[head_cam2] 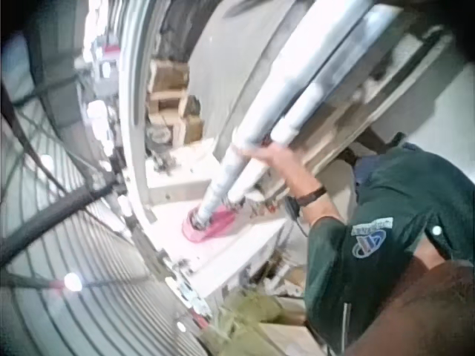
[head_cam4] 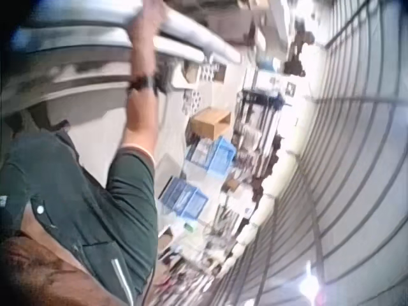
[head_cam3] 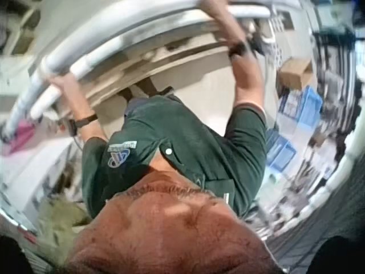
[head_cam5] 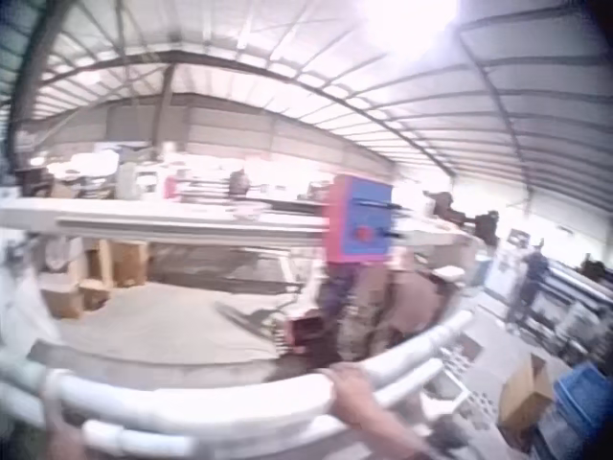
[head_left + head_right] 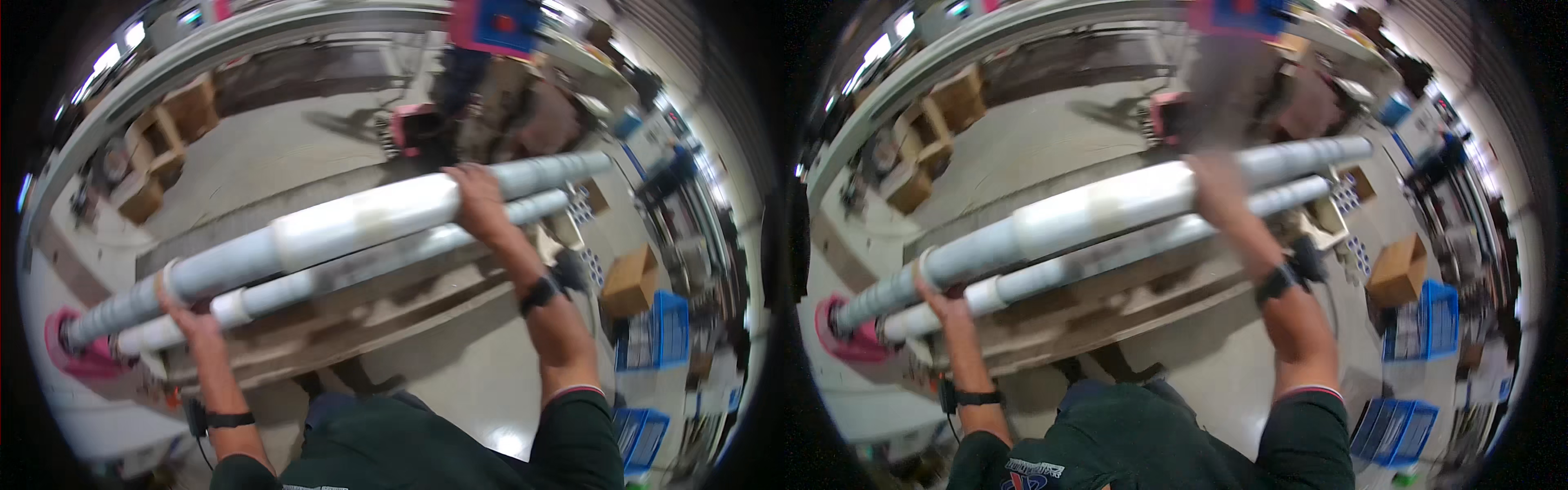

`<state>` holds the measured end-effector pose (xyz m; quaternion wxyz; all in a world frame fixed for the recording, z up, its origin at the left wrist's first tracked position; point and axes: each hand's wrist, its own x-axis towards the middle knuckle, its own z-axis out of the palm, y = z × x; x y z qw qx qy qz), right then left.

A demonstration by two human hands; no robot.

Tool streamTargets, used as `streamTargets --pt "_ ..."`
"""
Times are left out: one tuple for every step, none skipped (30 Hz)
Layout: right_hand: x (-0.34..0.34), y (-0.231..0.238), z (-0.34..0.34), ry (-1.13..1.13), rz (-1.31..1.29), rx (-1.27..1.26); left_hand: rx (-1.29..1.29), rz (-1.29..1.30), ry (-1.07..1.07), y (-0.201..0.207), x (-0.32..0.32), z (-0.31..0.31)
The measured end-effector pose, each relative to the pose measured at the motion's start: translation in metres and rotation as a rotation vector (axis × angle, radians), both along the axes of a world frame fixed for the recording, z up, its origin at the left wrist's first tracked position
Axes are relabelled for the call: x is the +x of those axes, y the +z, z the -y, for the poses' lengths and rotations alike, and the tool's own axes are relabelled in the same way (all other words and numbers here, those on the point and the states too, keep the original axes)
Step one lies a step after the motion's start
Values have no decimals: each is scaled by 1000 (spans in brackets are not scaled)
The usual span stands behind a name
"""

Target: The recorder is organizing and packing plastic cylinders into cardboard boxes within a factory setting.

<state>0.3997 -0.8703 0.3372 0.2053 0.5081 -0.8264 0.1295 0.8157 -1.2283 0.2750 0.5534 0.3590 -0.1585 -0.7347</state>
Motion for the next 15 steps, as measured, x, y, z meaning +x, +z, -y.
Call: streamTargets --pt "1 -7 2 -22 38 -14 -138 105 7 10 -14 -5" --pt "1 -4 2 3 2 -8 -143 149 -9 16 -15 -4" --pt "-3 -7 9 11 36 -13 -307 265 -52 1 1 16" --pt "-15 -30 5 -4 -43 -136 -196 106 6 -11 -8 5" --pt "-11 -26 10 37 -24 -136 -138 239 137 17 -18 -15" --pt "-14 -30 4 56 -9 -264 -390 497 198 13 -37 -44" --pt "-6 -21 11 66 17 -268 -499 501 258 18 -18 -43" --pt "-16 -27 2 37 -9 -257 -655 491 250 11 -27 -38" --pt "-15 -26 -4 77 13 -331 -872 520 314 1 -20 -28" --pt "-8 -18 4 157 34 -418 -1277 634 481 -18 -9 -4" --pt "-19 -31 -18 104 -13 -423 -832 328 239 11 -54 -53" --pt "-27 -38 -28 81 -59 -445 -381 65 26 49 -84 -110" --pt "-31 -45 -20 75 -71 -456 -328 43 22 59 -101 -140" --pt "-37 -49 -12 87 -81 -465 -338 46 8 52 -113 -152" --pt "-41 -49 -9 168 -40 -466 -340 40 5 47 -129 -163"
